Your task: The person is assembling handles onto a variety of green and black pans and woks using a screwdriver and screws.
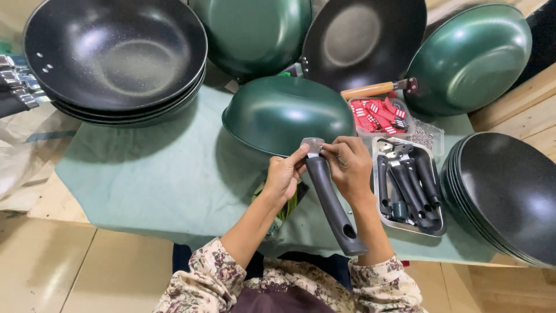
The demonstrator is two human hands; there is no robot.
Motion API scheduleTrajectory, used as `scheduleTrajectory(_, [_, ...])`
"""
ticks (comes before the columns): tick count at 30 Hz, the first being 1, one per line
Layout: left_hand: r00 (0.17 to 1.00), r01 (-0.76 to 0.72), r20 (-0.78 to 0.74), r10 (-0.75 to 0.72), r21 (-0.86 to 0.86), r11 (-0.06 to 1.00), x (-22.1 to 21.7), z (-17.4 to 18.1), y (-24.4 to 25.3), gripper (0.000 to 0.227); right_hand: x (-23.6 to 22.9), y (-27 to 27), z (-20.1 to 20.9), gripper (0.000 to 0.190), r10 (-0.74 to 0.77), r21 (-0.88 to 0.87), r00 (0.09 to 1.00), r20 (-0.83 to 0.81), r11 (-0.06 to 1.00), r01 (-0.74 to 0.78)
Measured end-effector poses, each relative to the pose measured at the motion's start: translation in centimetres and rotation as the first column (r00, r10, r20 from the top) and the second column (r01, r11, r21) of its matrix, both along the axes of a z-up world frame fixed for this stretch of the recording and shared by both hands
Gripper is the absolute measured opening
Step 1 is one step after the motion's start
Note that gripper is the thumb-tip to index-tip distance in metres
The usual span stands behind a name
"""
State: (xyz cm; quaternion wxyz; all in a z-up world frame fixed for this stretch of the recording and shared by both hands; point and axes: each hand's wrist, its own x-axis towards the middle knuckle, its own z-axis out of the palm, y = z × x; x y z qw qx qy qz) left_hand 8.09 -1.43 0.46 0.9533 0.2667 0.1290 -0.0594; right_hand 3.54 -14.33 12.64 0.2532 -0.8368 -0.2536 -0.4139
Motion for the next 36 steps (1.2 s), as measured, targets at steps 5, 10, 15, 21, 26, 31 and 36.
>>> scheduleTrajectory(5, [1.0,-0.004,-0.003,0.004,0.01,1.0,-0.4,0.9,0.4,0.014,-0.9,0.5,0.9,0.009,0.042,0.126,0.987,-0.154,0.992,-0.022])
scheduleTrajectory(10, [1.0,0.0,-0.02,0.001,0.026,1.0,-0.6,0.5,0.5,0.013,-0.4,0.4,-0.8,0.006,-0.035,0.135,0.983,-0.179,0.989,0.06])
scheduleTrajectory(15, [1.0,-0.003,-0.012,0.003,0.049,0.999,-0.2,-0.8,0.5,0.011,-0.9,-0.3,-0.2,0.009,0.079,0.262,0.938,-0.338,0.965,0.014])
scheduleTrajectory(21, [1.0,0.018,0.005,-0.018,0.035,0.999,-0.8,-0.7,1.1,0.013,-4.0,-7.3,-3.9,0.013,-0.117,0.146,0.808,-0.578,0.959,0.244])
scheduleTrajectory(26, [1.0,0.031,-0.005,-0.03,0.024,0.999,-1.8,0.8,1.3,0.013,-6.3,-11.7,-11.7,0.014,-0.454,-0.287,0.571,-0.684,0.887,0.362])
scheduleTrajectory(31, [0.999,0.043,-0.008,-0.043,0.023,0.999,-1.6,-0.6,1.3,0.016,-8.2,-10.8,-14.8,0.015,-0.574,-0.474,0.483,-0.661,0.819,0.324])
scheduleTrajectory(36, [0.999,0.054,-0.005,-0.054,0.05,0.997,-0.7,-4.1,1.1,0.019,-9.2,-11.0,-17.1,0.015,-0.572,-0.404,0.512,-0.641,0.819,0.409])
